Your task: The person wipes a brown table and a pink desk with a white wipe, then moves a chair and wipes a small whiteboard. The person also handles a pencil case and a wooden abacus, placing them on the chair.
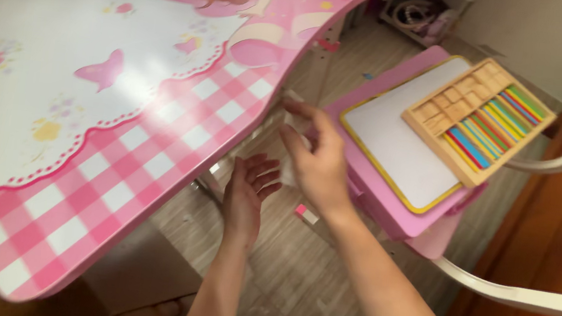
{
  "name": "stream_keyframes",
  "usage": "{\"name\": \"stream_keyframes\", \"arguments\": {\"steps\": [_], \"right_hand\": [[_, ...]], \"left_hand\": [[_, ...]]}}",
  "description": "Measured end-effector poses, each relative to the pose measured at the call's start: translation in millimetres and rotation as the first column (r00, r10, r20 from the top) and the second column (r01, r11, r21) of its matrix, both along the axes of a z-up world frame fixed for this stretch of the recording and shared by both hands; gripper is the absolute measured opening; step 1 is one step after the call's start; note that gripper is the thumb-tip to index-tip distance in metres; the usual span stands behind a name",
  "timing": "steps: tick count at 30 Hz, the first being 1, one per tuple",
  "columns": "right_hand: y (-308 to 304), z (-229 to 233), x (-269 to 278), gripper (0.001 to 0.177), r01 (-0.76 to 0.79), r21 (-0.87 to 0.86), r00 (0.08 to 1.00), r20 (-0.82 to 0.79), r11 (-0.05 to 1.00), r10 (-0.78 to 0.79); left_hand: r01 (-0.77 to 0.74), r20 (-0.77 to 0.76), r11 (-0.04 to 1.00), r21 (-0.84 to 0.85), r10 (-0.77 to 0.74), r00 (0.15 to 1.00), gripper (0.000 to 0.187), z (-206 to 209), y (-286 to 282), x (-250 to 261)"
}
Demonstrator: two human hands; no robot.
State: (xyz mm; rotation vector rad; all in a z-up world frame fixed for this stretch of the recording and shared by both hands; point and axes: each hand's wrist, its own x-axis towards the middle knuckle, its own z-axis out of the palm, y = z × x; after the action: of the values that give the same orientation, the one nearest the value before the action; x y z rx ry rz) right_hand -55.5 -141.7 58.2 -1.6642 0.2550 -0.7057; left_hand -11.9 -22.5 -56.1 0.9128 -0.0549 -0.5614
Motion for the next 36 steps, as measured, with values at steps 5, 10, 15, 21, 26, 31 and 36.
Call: {"name": "stream_keyframes", "arguments": {"steps": [5,10,15,21,26,31,36], "right_hand": [[-60.6,17.3,-63.9,0.025,0.166,-0.248,0.986,0.049,0.954,-0.159],[-127.5,3.7,-127.7,0.023,0.581,-0.499,0.772,0.090,0.643,-0.629],[-168.1,-17.4,-156.0,0.027,0.759,-0.491,0.523,0.067,0.428,-0.850],[-192.3,-39.8,-163.9,0.052,0.822,-0.066,0.549,-0.175,0.566,-0.817],[-201.3,-55.0,-177.9,0.049,0.703,0.131,0.710,-0.070,0.700,-0.700],[-182.2,-46.7,-188.8,0.051,0.685,0.232,0.728,-0.198,0.691,-0.656],[-163.3,-17.1,-183.0,0.044,0.659,0.243,0.749,-0.134,0.712,-0.648]], "left_hand": [[0.035,0.064,0.998,0.043,-0.038,0.997,0.058,17.2,-16.2,-15.5],[0.055,0.097,0.998,0.034,-0.058,0.994,0.057,14.6,-27.3,-22.6],[0.060,0.078,0.998,0.034,-0.063,0.995,0.056,12.4,-29.2,-27.4],[0.052,0.069,0.998,0.040,-0.054,0.996,0.055,10.0,-30.6,-29.2],[0.054,0.071,0.998,0.029,-0.056,0.996,0.055,9.0,-30.7,-28.6],[0.065,0.055,0.997,0.048,-0.068,0.996,0.055,4.8,-31.5,-28.0],[0.066,0.057,0.997,0.049,-0.068,0.996,0.055,5.2,-28.8,-27.5]]}}
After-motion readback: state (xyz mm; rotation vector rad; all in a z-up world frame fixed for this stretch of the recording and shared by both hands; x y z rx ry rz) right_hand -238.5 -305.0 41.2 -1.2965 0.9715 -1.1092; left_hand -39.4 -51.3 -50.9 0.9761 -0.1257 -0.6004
